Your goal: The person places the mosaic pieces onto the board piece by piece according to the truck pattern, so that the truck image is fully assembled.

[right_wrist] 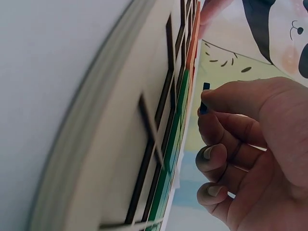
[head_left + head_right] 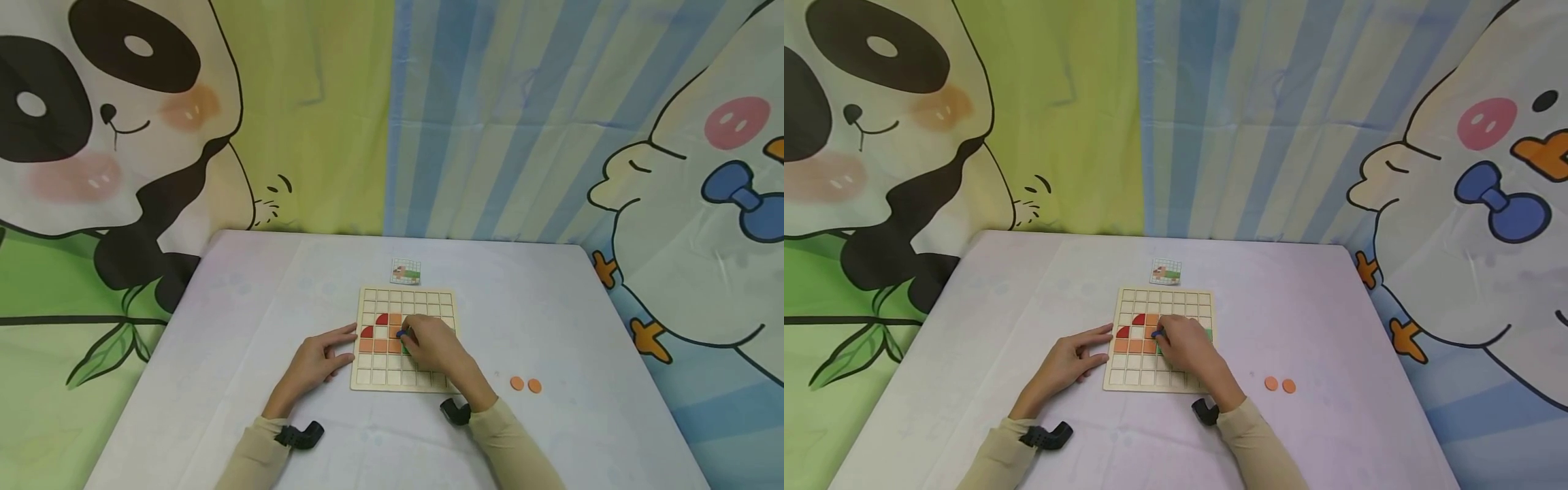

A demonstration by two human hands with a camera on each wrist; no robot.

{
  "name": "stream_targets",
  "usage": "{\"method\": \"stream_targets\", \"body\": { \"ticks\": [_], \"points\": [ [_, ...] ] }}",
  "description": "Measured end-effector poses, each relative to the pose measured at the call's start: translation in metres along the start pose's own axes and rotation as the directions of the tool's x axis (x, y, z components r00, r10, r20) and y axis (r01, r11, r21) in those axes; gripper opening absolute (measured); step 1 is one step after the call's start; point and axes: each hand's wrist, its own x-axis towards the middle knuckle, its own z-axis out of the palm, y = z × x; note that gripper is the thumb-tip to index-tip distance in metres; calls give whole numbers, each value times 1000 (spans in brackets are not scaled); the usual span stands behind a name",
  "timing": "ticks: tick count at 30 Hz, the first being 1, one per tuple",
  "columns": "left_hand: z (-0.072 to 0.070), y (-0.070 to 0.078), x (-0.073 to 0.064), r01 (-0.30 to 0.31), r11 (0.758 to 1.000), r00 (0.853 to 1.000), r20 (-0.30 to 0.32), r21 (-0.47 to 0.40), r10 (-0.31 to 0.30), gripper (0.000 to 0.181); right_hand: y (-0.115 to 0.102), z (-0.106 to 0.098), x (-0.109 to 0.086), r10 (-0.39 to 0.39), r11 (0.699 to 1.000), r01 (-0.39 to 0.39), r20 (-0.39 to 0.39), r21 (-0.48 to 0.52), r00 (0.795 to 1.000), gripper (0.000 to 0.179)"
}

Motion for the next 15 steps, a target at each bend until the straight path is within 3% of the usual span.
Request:
{"method": "stream_targets", "body": {
  "ticks": [15],
  "points": [
    [-1, -1, 0, 0, 1000, 1000, 4, -5, 0, 44, -21, 11, 20, -44, 999, 44, 26, -23, 999, 13]
  ]
}}
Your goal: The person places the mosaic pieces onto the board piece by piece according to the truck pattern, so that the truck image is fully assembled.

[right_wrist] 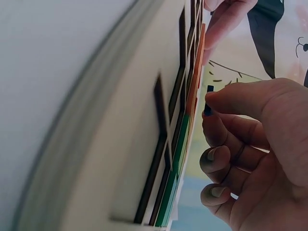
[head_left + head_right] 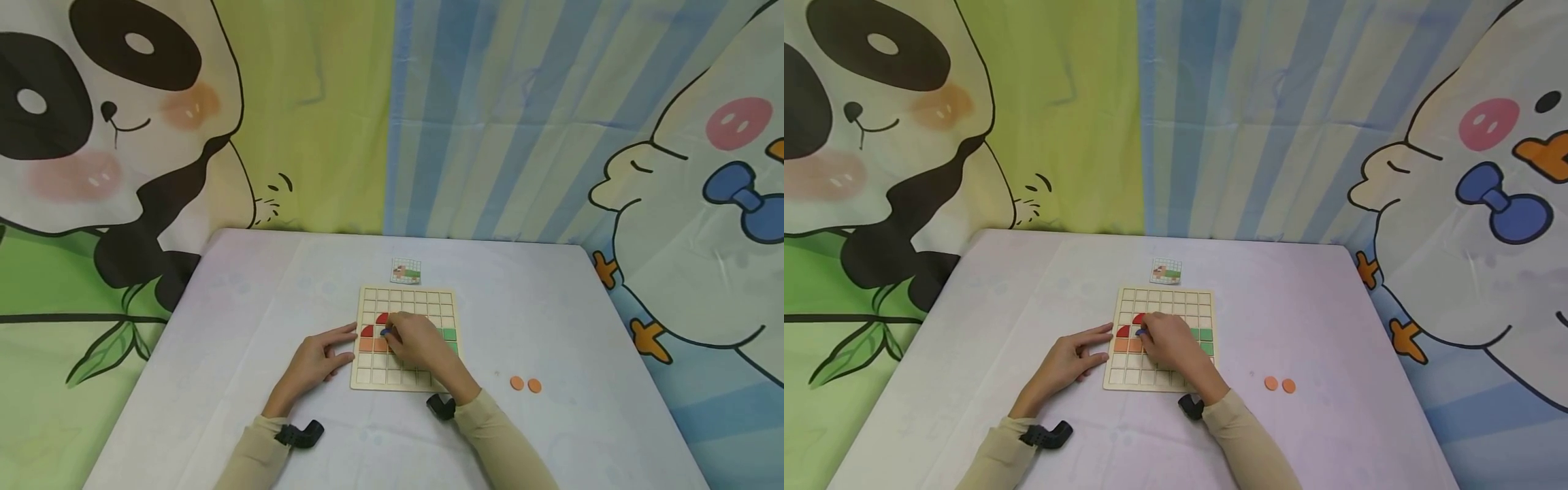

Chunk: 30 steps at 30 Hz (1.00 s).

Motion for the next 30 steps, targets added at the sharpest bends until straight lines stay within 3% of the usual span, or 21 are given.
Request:
{"method": "stream_targets", "body": {
  "ticks": [7, 30],
  "points": [
    [-1, -1, 1, -14, 1000, 1000, 4, -5, 15, 44, -2, 3, 5, -7, 1000, 7, 19, 0, 1000, 19],
    [0, -2, 1, -13, 1000, 1000, 9, -14, 13, 44, -1, 6, 9, -35, 999, 36, 43, -17, 998, 14]
  ]
}}
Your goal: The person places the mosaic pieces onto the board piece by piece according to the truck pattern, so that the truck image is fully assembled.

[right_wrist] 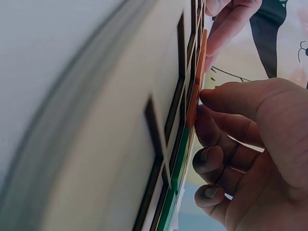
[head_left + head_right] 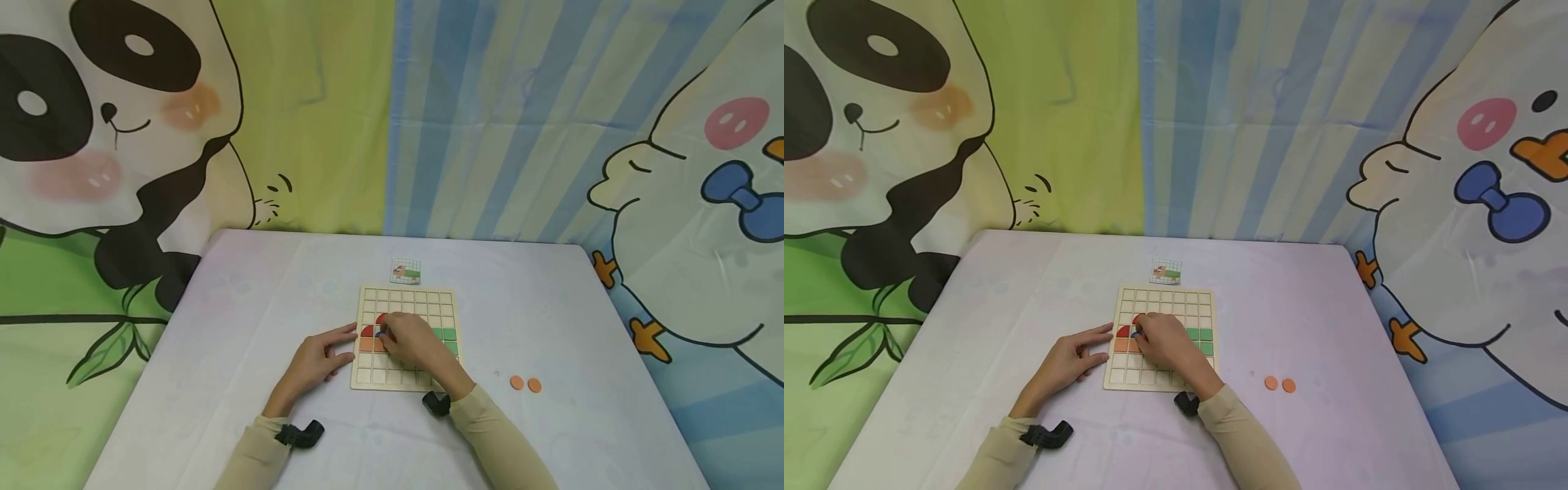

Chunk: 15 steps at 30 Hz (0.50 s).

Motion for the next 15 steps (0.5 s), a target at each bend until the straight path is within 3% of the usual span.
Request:
{"method": "stream_targets", "body": {
  "ticks": [7, 15],
  "points": [
    [1, 1, 0, 6, 1000, 1000, -15, 13, -6, 43, 5, -6, -7, 15, 1000, -15, -42, 13, 999, 10],
    [1, 2, 0, 20, 999, 999, -25, 39, -19, 45, 19, -15, -31, 50, 999, -50, -77, 6, 996, 8]
  ]
}}
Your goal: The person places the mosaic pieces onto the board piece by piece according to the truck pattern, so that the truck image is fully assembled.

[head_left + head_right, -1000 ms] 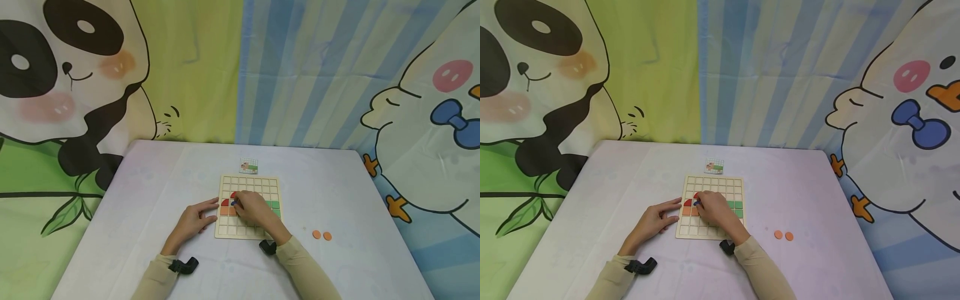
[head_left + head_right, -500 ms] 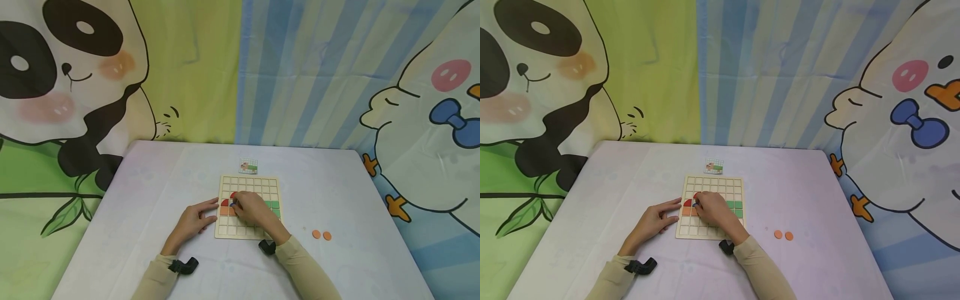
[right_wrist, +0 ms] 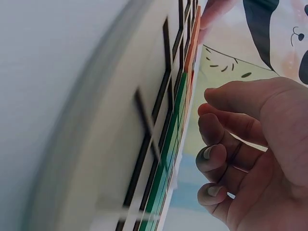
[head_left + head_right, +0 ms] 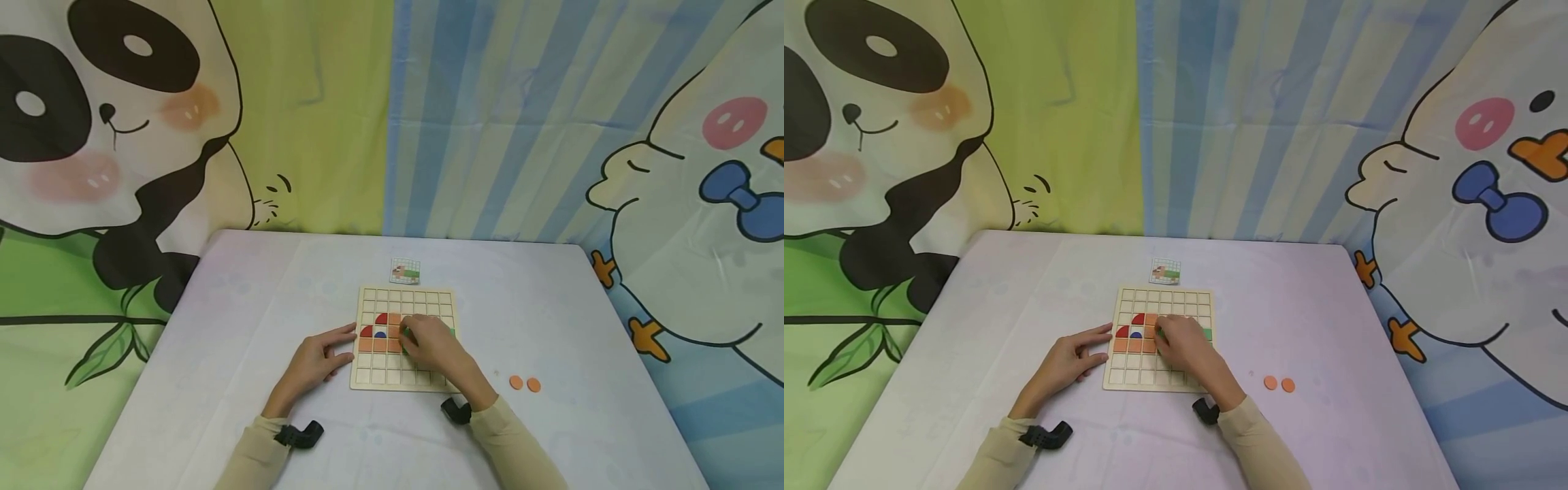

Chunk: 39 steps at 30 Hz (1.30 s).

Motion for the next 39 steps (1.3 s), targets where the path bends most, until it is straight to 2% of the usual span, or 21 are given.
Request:
{"method": "stream_targets", "body": {
  "ticks": [6, 11, 15, 21, 29, 33, 39],
  "points": [
    [0, 1, -1, 8, 1000, 1000, -1, -1, -8, 45, 12, -7, -24, 36, 999, -36, -28, -2, 999, 10],
    [0, 1, -1, 9, 1000, 1000, 1, -3, -9, 45, 22, -15, -47, 120, 993, -119, -43, 17, 992, 12],
    [0, 1, -1, 9, 1000, 1000, 1, 5, -9, 45, 30, -24, -67, 203, 979, -202, -36, 36, 978, 14],
    [-1, 1, 0, 4, 1000, 1000, 4, 13, -4, 46, 50, -34, -101, 273, 962, -273, -67, 14, 960, 16],
    [-1, 2, 0, 2, 1000, 1000, 1, 16, -2, 46, 78, -38, -140, 402, 916, -401, -68, 27, 913, 19],
    [-1, 2, 1, 6, 1000, 1000, -3, 15, -6, 46, 88, -40, -153, 429, 904, -427, -67, 34, 901, 20],
    [-1, 2, 0, 12, 1000, 1000, 5, 11, -12, 46, 96, -43, -165, 437, 899, -436, -85, 30, 895, 16]
  ]
}}
